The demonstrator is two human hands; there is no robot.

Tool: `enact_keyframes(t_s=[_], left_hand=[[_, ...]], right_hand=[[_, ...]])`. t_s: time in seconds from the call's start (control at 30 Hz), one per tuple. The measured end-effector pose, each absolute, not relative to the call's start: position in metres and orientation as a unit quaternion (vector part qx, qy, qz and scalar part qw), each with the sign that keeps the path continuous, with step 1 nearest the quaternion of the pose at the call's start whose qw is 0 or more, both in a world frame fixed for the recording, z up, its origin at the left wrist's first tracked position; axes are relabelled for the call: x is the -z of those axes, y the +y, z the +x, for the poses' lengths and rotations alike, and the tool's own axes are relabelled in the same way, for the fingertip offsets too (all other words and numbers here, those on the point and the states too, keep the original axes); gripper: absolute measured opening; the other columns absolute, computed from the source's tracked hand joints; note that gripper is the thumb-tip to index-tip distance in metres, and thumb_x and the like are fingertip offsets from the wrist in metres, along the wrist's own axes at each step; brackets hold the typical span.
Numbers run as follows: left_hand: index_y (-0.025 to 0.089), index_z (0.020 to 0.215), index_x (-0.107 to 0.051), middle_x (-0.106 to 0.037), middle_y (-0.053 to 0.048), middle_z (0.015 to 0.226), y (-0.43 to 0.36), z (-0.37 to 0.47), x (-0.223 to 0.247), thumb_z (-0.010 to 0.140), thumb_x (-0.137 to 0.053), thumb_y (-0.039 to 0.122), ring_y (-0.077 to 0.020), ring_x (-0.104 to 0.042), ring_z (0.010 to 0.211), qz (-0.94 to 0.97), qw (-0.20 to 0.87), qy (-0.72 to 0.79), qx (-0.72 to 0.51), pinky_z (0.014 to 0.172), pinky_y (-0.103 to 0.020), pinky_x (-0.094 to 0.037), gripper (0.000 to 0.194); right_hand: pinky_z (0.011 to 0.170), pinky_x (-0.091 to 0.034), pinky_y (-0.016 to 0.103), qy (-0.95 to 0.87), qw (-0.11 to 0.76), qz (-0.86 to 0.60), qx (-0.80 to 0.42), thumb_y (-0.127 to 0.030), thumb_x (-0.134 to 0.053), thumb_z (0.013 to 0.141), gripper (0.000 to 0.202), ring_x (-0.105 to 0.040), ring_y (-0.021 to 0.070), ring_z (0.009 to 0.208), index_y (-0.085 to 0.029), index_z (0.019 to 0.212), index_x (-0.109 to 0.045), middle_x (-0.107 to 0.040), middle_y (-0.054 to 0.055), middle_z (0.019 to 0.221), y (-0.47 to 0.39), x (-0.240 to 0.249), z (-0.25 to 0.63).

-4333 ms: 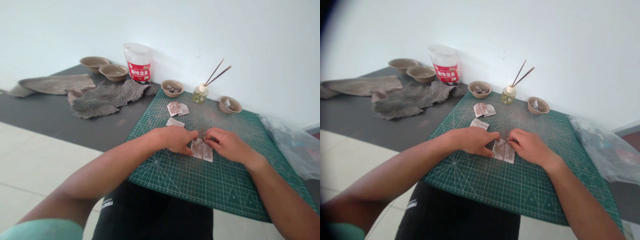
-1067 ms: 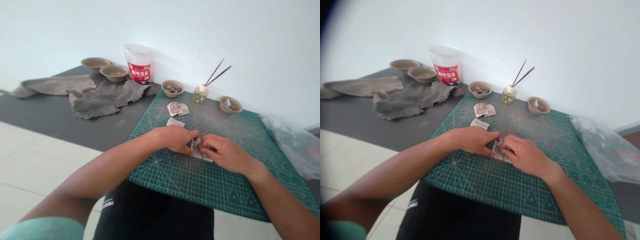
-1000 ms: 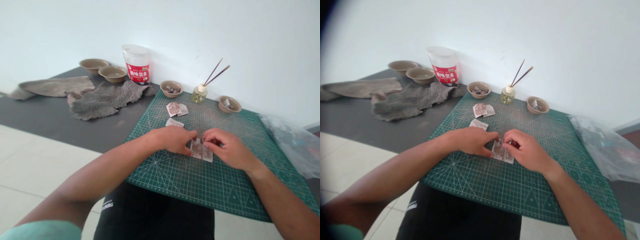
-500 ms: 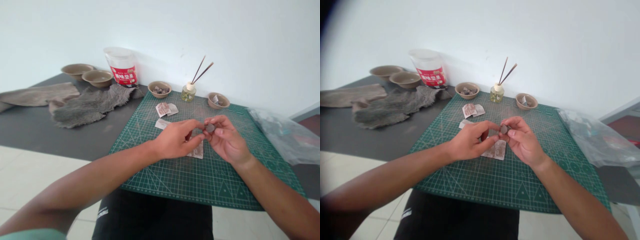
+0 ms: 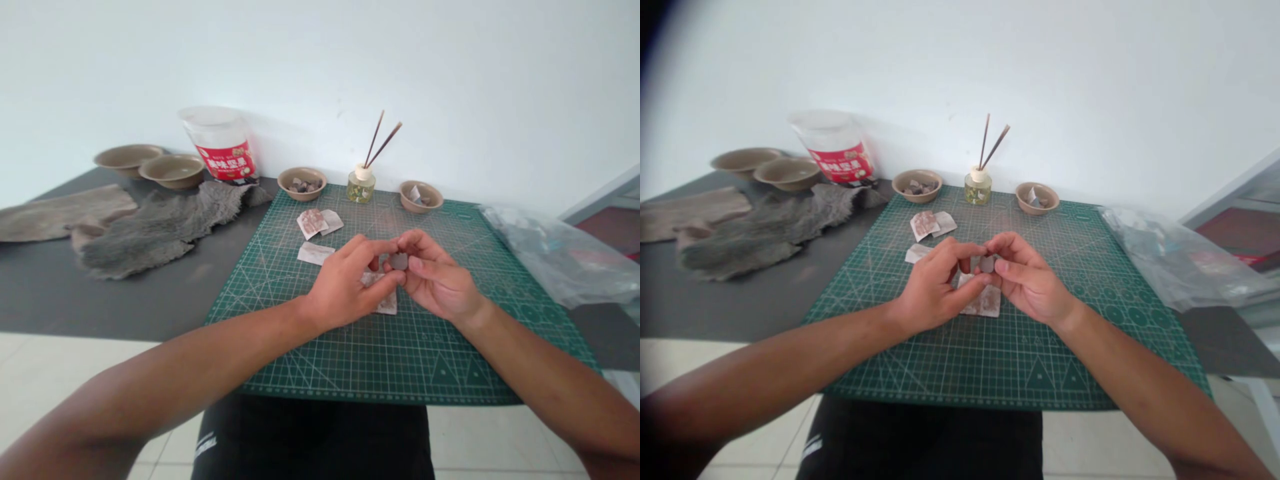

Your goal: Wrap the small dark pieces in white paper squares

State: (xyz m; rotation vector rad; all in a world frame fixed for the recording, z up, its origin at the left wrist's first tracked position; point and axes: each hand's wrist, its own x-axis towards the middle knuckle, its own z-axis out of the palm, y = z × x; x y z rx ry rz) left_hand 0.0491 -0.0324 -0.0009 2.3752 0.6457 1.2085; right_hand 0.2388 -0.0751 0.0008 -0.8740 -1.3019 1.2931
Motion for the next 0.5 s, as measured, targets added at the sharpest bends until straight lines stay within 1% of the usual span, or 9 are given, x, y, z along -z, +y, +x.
enact_keyframes(t_s=[0.1,0.27,0.37,0.5], left_hand=[[0.019,0.117,-0.059,-0.062,-0.001,0.088,-0.0314,0.0513,0.0037,0.091,-0.064,0.030,-0.0130,-0.059,0.077,0.843,0.188,0.231,-0.448,0.070,-0.027,-0.050,0.028],[0.018,0.112,-0.058,-0.060,0.002,0.082,-0.0283,0.0551,0.0086,0.089,-0.067,0.022,-0.0118,-0.058,0.076,0.818,0.173,0.187,-0.516,0.069,-0.025,-0.049,0.025],[0.018,0.114,-0.058,-0.060,0.001,0.084,-0.0276,0.0551,0.0081,0.088,-0.069,0.021,-0.0119,-0.058,0.076,0.817,0.204,0.171,-0.511,0.069,-0.026,-0.049,0.028],[0.019,0.116,-0.061,-0.058,-0.001,0.087,-0.0268,0.0537,0.0064,0.090,-0.069,0.025,-0.0137,-0.057,0.082,0.813,0.275,0.158,-0.488,0.072,-0.028,-0.049,0.028]], right_hand=[[0.083,-0.060,0.036,-0.527,0.521,-0.365,-0.564,-0.041,-0.068,0.087,0.029,-0.067,0.0201,0.097,-0.029,0.110,-0.055,-0.066,0.003,0.109,-0.0745,0.0000,0.2377],[0.087,-0.058,0.036,-0.505,0.516,-0.316,-0.616,-0.037,-0.064,0.092,0.023,-0.068,0.0194,0.099,-0.025,0.111,-0.059,-0.070,0.004,0.103,-0.0737,0.0028,0.2359],[0.088,-0.057,0.033,-0.491,0.517,-0.302,-0.632,-0.033,-0.066,0.092,0.021,-0.068,0.0181,0.099,-0.025,0.111,-0.062,-0.071,0.003,0.104,-0.0735,0.0032,0.2370],[0.083,-0.059,0.032,-0.473,0.518,-0.307,-0.643,-0.030,-0.069,0.090,0.020,-0.069,0.0173,0.094,-0.025,0.108,-0.064,-0.071,0.003,0.102,-0.0730,0.0024,0.2392]])
